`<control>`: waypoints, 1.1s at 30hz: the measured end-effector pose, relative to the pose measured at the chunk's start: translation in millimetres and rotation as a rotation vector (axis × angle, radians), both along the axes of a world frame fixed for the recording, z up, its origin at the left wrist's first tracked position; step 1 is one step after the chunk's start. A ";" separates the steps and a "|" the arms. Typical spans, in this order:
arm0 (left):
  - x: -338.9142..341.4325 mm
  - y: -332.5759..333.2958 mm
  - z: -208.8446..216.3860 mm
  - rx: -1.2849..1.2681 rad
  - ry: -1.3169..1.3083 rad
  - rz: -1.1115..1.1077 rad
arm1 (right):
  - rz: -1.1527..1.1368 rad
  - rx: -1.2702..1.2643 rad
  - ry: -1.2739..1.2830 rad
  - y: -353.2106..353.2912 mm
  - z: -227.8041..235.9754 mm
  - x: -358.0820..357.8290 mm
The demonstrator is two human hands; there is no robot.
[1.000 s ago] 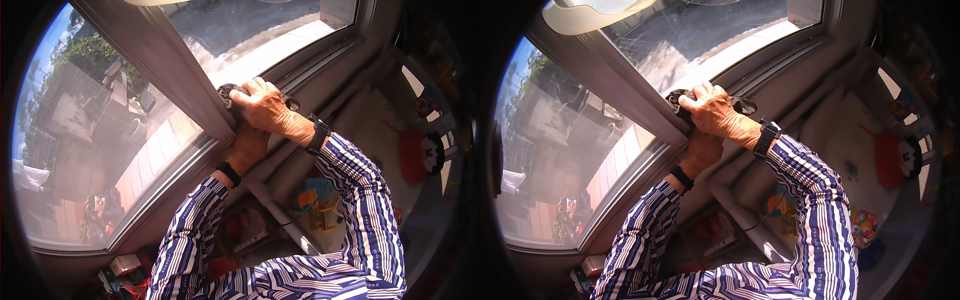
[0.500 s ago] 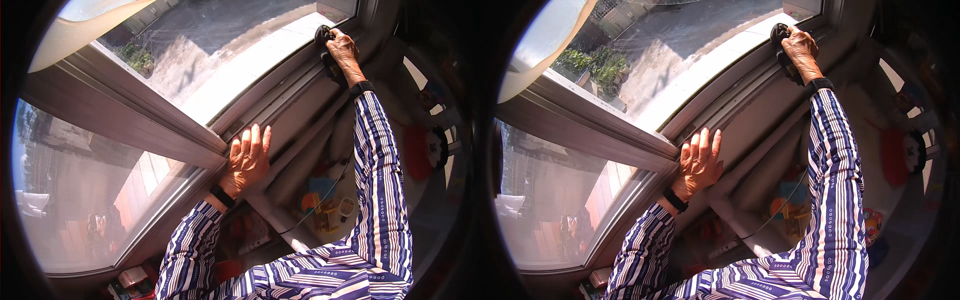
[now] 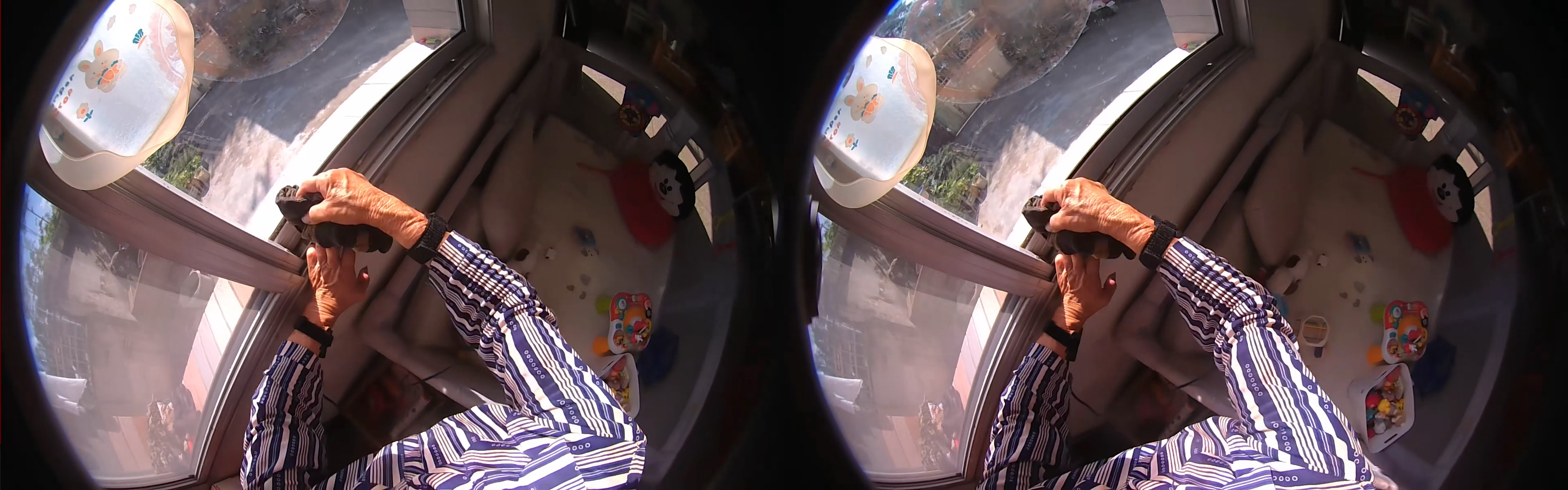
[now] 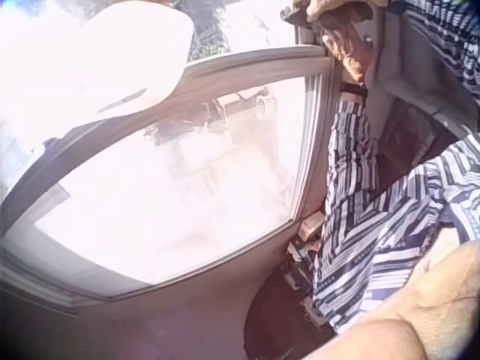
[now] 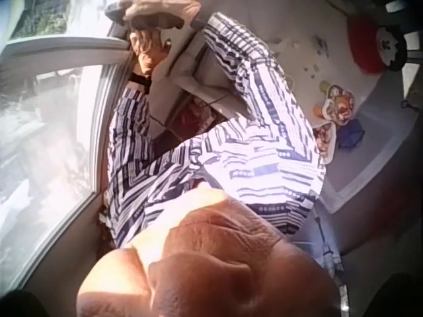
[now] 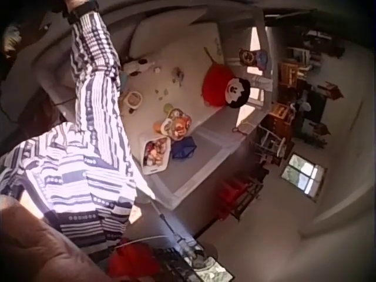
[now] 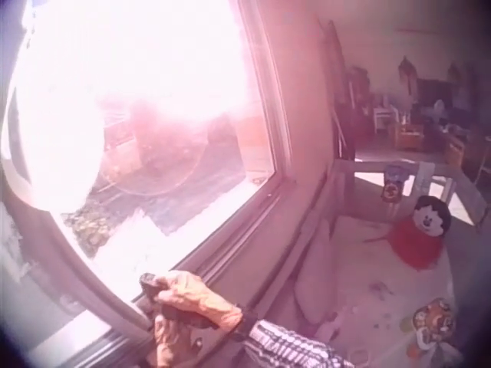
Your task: Cleaning a glass window with a cloth and organizing items in a cardboard box.
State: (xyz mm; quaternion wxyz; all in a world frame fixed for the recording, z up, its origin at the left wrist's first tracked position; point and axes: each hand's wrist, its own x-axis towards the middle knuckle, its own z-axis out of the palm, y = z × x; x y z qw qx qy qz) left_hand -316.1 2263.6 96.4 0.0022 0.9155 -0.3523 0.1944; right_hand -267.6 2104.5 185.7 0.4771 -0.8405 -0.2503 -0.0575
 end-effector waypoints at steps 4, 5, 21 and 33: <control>5.9 -26.5 21.0 -0.134 -0.155 -0.113 | -0.210 0.245 0.114 -71.3 -22.7 -15.4; 4.9 -29.7 28.7 -0.158 -0.114 -0.102 | -0.226 0.447 0.161 -87.0 -39.3 -11.0; 36.8 -39.3 34.0 -0.051 -0.220 -0.108 | -0.855 0.755 0.066 -308.0 -29.7 180.8; 33.2 -40.8 31.6 -0.080 -0.147 -0.109 | -1.111 -0.268 0.007 -224.8 -48.2 148.2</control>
